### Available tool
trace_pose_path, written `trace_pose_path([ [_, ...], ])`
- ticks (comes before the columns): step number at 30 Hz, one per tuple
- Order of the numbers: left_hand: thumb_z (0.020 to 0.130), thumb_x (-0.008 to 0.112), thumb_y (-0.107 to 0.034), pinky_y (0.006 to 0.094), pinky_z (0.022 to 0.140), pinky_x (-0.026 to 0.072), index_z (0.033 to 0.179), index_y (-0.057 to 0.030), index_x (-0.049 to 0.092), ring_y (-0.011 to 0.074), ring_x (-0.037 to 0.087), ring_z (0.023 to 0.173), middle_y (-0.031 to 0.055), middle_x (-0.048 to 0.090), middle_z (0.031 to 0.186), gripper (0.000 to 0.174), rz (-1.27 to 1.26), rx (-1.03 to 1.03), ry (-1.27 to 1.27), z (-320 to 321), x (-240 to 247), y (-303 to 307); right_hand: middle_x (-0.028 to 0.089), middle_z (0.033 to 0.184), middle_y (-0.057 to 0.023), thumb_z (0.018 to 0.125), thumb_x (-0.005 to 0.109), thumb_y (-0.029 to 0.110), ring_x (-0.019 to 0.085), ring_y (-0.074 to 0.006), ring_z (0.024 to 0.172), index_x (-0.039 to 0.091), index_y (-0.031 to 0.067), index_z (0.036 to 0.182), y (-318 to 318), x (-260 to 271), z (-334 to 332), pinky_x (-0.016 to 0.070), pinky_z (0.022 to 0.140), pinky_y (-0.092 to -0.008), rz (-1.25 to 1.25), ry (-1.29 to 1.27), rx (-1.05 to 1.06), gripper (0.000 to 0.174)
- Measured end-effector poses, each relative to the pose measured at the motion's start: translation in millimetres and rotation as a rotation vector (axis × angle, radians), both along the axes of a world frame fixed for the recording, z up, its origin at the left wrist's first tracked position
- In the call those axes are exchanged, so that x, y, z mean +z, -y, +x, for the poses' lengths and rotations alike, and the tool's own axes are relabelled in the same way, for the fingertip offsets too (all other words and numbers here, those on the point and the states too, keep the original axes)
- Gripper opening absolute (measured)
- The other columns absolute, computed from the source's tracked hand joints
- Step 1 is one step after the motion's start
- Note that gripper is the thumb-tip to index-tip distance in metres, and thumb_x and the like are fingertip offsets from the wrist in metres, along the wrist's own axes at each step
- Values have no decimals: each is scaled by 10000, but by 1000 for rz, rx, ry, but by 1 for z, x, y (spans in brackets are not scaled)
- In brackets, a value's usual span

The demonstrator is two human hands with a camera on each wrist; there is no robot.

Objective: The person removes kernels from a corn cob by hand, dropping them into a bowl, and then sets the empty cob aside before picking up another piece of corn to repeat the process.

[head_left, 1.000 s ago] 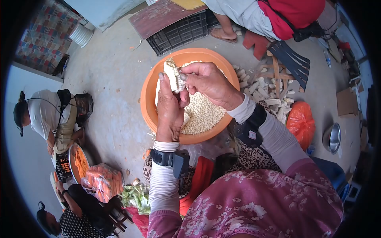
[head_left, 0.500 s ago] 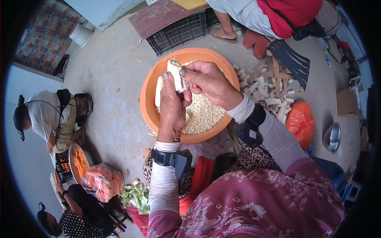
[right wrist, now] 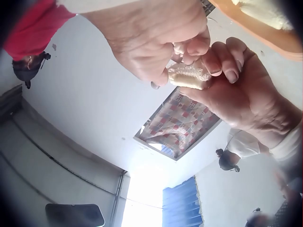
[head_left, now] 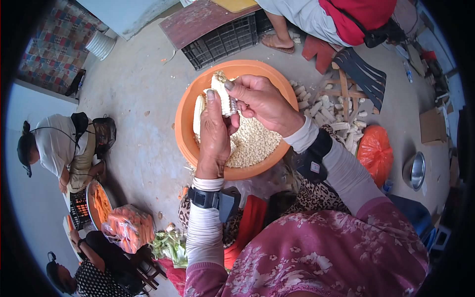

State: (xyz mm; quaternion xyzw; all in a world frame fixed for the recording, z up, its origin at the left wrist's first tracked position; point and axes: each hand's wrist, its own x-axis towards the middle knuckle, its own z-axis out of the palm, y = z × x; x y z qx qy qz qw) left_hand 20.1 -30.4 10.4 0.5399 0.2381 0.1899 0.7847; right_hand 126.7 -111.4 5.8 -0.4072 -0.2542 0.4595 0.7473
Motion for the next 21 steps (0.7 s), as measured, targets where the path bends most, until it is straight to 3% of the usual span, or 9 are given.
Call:
trace_pose_path([
  [5,942,323,-555,172,423,256,859,-74,575,38,383,484,-19,472,587,549,14,15,-24,-2,-1,-2,542,675,-28,899,592,224,502,-65,515,550,-22,877,-2,-2,0,354,435,-180,-12,-11,-11,250],
  [7,947,330,-546,199,424,245,958,-98,507,52,334,452,-15,474,588,481,-33,-13,-14,-4,-3,-4,534,679,-22,903,581,194,487,-52,537,553,-30,886,-2,-4,-1,353,442,-177,-19,-12,-32,226],
  [10,938,322,-571,216,447,258,940,-80,522,66,311,445,-12,458,556,529,-221,-30,92,-5,-5,-5,524,693,-13,904,543,130,461,-39,569,558,-37,902,-1,-5,-1,351,458,-172,-5,-56,-47,167],
  [12,933,320,-581,220,456,264,939,-74,530,68,309,448,-12,458,553,549,-181,-30,92,-5,-2,-4,525,692,-15,899,511,93,476,-42,567,559,-41,909,-1,-6,1,356,466,-172,32,-17,-18,143],
  [16,926,330,-591,218,470,278,971,-67,537,70,320,465,-11,467,569,565,-153,-44,151,-3,-7,-7,528,686,-16,901,524,113,485,-47,567,557,-47,913,2,1,0,360,473,-172,50,-48,10,164],
  [21,930,348,-575,204,469,292,1021,-87,517,70,358,481,-8,470,598,524,-119,-1,76,-1,-3,-2,552,704,-51,866,643,233,529,-82,524,527,-69,963,3,10,-2,416,465,-197,14,129,26,338],
])
